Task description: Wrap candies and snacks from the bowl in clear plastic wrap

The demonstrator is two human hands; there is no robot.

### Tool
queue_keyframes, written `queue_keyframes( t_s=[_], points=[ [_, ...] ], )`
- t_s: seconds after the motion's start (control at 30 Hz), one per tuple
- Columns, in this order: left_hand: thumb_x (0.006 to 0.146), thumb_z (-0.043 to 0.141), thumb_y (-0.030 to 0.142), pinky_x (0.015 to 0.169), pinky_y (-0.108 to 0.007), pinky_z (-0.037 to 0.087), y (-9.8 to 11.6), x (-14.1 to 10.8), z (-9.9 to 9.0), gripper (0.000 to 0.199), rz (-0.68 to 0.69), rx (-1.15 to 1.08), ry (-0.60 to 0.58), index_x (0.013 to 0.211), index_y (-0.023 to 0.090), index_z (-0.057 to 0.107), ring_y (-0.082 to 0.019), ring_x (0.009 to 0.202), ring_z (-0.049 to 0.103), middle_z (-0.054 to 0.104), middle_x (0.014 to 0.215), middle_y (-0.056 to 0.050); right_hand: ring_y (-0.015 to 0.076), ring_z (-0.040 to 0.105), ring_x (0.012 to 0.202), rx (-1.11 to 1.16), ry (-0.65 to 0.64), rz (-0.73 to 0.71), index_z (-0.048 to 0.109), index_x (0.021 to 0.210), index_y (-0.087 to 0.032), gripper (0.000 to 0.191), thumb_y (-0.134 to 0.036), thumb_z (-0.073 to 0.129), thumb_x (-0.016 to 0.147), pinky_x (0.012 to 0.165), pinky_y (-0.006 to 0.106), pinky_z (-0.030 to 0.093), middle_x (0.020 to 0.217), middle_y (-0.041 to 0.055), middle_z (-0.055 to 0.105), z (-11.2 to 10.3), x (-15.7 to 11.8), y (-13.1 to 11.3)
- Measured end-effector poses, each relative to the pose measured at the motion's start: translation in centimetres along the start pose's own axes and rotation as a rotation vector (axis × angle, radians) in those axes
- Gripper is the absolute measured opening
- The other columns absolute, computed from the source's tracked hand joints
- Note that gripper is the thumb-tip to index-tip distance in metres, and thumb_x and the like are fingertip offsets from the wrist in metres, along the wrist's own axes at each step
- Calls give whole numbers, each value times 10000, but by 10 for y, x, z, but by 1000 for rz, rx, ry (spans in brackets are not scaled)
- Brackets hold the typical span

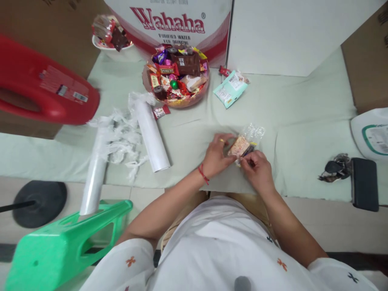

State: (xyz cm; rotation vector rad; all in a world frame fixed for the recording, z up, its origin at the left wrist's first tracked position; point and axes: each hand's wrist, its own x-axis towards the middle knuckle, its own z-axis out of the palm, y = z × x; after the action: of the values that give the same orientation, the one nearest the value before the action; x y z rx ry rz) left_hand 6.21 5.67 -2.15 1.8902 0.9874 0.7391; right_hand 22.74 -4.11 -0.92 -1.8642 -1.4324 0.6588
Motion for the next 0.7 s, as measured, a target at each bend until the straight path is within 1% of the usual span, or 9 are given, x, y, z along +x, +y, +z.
queue_keyframes(
  t_s=[0.07, 0.1, 0.2, 0.3, 0.37, 0.43, 0.5, 0.57, 0.7],
  points=[
    [807, 746, 231, 913, -360, 540, 4, 6, -2, 386, -58, -3, -82, 1178, 200, 643, -196, 961, 661, 689, 1140, -70, 188, 552, 717, 37, -34, 29, 670, 810, -230, 282, -474, 619, 942, 655, 328, 449, 783, 26, 624, -13, 13, 2],
    [803, 728, 208, 888, -351, 540, 7, 9, -3, 308, -95, 10, -96, 1103, 197, 659, -187, 916, 663, 706, 1065, -51, 195, 567, 742, 22, 6, 32, 686, 876, -229, 291, -502, 612, 943, 667, 334, 462, 842, 40, 654, -19, 24, 4],
    [735, 723, 165, 804, -333, 535, 17, 15, -3, 234, -211, 53, -72, 951, 200, 641, -173, 818, 638, 702, 922, -13, 275, 584, 968, -196, 244, -43, 693, 1084, -218, 393, -566, 607, 922, 823, 421, 487, 1077, 117, 687, -32, 69, 18],
    [685, 720, 150, 747, -317, 518, 23, 21, -2, 232, -294, 65, -84, 876, 214, 604, -174, 794, 621, 690, 863, 5, 297, 566, 923, -333, 80, -70, 708, 1088, -209, 484, -616, 694, 827, 821, 439, 476, 898, 106, 686, -33, 115, 32],
    [673, 716, 152, 713, -304, 501, 24, 24, -2, 218, -324, 61, -115, 836, 214, 585, -170, 764, 608, 681, 830, 10, 241, 547, 755, -313, -102, -26, 720, 959, -208, 430, -596, 743, 776, 691, 370, 456, 709, 50, 622, -34, 137, 33],
    [659, 717, 159, 670, -289, 476, 22, 27, -4, 213, -340, 47, -141, 806, 213, 573, -159, 715, 585, 666, 785, 18, 176, 492, 622, -239, -226, 5, 713, 832, -204, 340, -538, 747, 777, 592, 319, 398, 629, 10, 555, -39, 149, 25],
    [639, 724, 166, 626, -273, 444, 21, 30, -5, 220, -356, 25, -147, 785, 213, 566, -146, 668, 556, 649, 747, 29, 148, 488, 609, -186, -252, -31, 716, 772, -195, 280, -473, 734, 797, 586, 306, 384, 682, 12, 561, -46, 150, 11],
    [624, 728, 174, 593, -264, 415, 21, 31, -5, 223, -383, 19, -143, 769, 213, 563, -139, 640, 538, 635, 718, 35, 152, 525, 667, -192, -202, -116, 736, 788, -192, 226, -414, 711, 826, 628, 310, 404, 782, 31, 586, -51, 139, -7],
    [632, 739, 225, 577, -266, 403, 24, 33, -5, 209, -415, 73, -125, 732, 213, 556, -144, 627, 538, 631, 683, 30, 160, 523, 688, -329, -121, -263, 732, 845, -202, 217, -329, 579, 932, 626, 316, 376, 849, 50, 590, -38, 93, -35]
  ],
)
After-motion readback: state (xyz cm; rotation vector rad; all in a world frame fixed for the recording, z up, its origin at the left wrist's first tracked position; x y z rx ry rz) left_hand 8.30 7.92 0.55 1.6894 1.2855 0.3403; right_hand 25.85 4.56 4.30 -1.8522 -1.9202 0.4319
